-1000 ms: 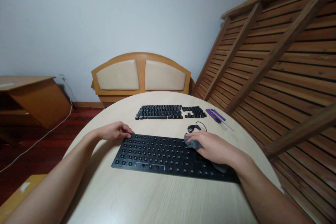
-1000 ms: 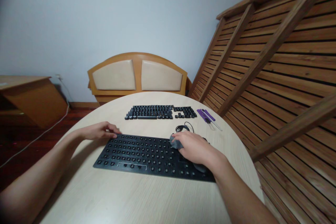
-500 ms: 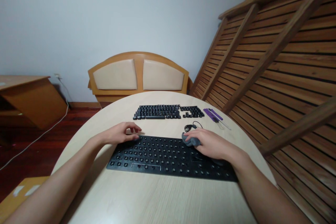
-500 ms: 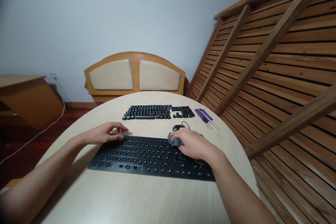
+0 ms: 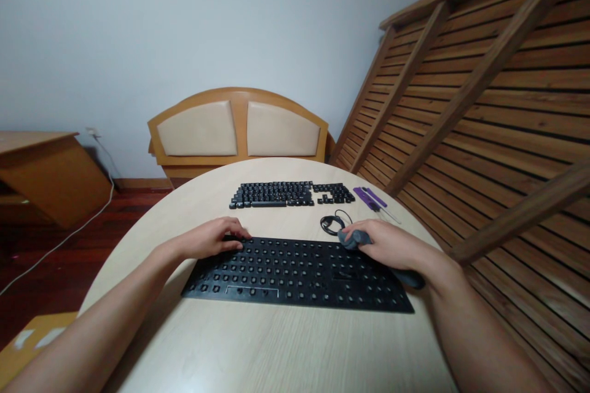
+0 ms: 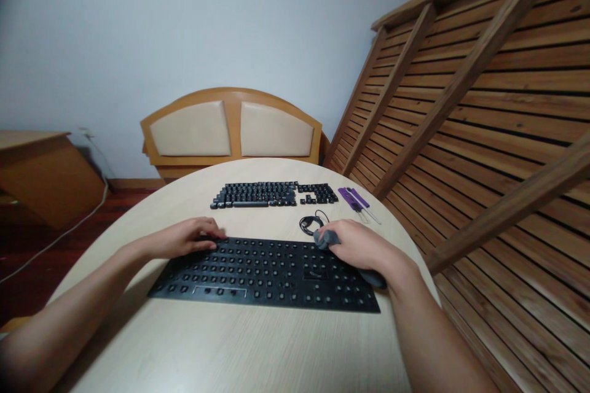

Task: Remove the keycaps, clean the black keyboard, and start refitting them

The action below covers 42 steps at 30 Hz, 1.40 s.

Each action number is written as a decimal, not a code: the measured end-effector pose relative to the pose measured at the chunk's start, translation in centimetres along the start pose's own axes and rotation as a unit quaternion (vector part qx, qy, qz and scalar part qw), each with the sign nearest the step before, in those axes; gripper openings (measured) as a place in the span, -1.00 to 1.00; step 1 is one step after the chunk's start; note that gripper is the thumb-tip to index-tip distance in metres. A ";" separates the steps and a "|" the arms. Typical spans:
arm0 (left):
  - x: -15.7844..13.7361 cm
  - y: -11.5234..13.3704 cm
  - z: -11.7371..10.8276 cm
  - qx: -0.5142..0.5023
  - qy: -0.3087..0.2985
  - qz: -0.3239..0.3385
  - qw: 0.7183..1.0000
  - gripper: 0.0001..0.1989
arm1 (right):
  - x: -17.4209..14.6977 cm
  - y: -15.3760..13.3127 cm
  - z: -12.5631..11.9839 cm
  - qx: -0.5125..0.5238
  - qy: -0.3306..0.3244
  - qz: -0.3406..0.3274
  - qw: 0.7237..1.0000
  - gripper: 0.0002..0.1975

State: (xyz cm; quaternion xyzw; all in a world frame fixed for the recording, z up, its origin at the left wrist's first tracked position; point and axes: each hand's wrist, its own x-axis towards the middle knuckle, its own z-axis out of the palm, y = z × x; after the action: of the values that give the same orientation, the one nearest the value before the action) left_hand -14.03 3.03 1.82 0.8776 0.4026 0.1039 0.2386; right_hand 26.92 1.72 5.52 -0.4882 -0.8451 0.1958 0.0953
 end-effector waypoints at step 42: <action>-0.7 -0.7 -0.6 0.002 -0.013 -0.104 0.994 -0.61 | -0.5 1.8 -0.5 0.037 -0.020 -0.020 0.999 -0.66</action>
State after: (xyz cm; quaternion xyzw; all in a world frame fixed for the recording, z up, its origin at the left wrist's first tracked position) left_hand -15.17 3.13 2.04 0.8326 0.4889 0.0661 0.2518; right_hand 28.80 2.20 5.18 -0.4638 -0.8484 0.2347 0.1006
